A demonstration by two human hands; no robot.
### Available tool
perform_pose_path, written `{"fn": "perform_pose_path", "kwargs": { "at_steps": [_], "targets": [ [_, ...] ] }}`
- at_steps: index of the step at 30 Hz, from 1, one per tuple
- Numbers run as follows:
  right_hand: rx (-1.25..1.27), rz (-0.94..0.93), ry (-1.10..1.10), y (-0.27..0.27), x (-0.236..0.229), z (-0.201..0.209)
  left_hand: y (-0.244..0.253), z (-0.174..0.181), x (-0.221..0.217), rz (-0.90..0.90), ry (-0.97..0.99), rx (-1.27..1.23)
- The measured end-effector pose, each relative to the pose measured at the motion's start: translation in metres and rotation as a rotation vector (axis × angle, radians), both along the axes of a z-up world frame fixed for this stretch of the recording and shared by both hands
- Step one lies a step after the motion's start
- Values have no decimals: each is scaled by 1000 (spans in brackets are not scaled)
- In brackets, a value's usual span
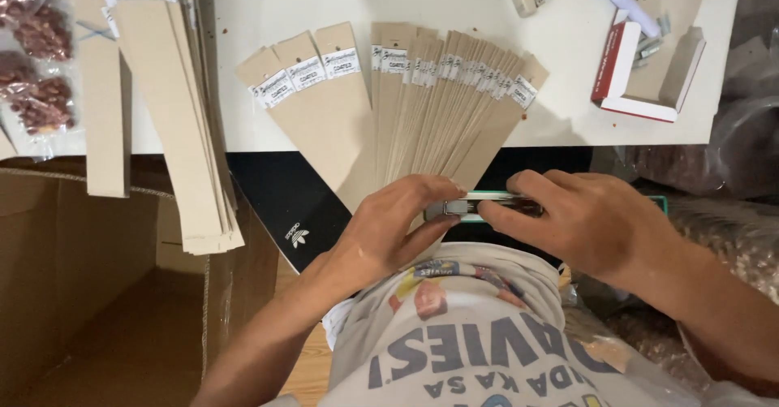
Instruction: The person staples a stack of beige paper tags using a handheld stapler. They then reload the stapler with staples from a box and write on a piece of paper with a marker.
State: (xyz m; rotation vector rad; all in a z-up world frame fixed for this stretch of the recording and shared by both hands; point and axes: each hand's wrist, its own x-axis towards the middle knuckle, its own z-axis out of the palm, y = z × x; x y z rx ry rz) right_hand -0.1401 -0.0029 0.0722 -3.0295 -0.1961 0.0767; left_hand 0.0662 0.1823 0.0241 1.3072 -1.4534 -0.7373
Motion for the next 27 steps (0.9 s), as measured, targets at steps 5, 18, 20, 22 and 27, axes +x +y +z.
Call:
{"fn": "perform_pose_path", "kwargs": {
  "at_steps": [5, 18, 20, 22, 27],
  "targets": [
    [59, -182, -12, 11, 13, 0, 8, 15, 7, -1, 7, -106],
    [2358, -1505, 271, 76, 17, -91, 27, -13, -62, 141, -18, -328],
    [2503, -1494, 219, 64, 20, -106, 32, -36, -45, 187, 159, -223],
    [2406, -950, -31, 45, 13, -140, 36, -34, 2, 817, -66, 219],
    [2273, -877, -234, 5, 45, -114, 39, -52, 3, 1038, 344, 379]
  ]
}}
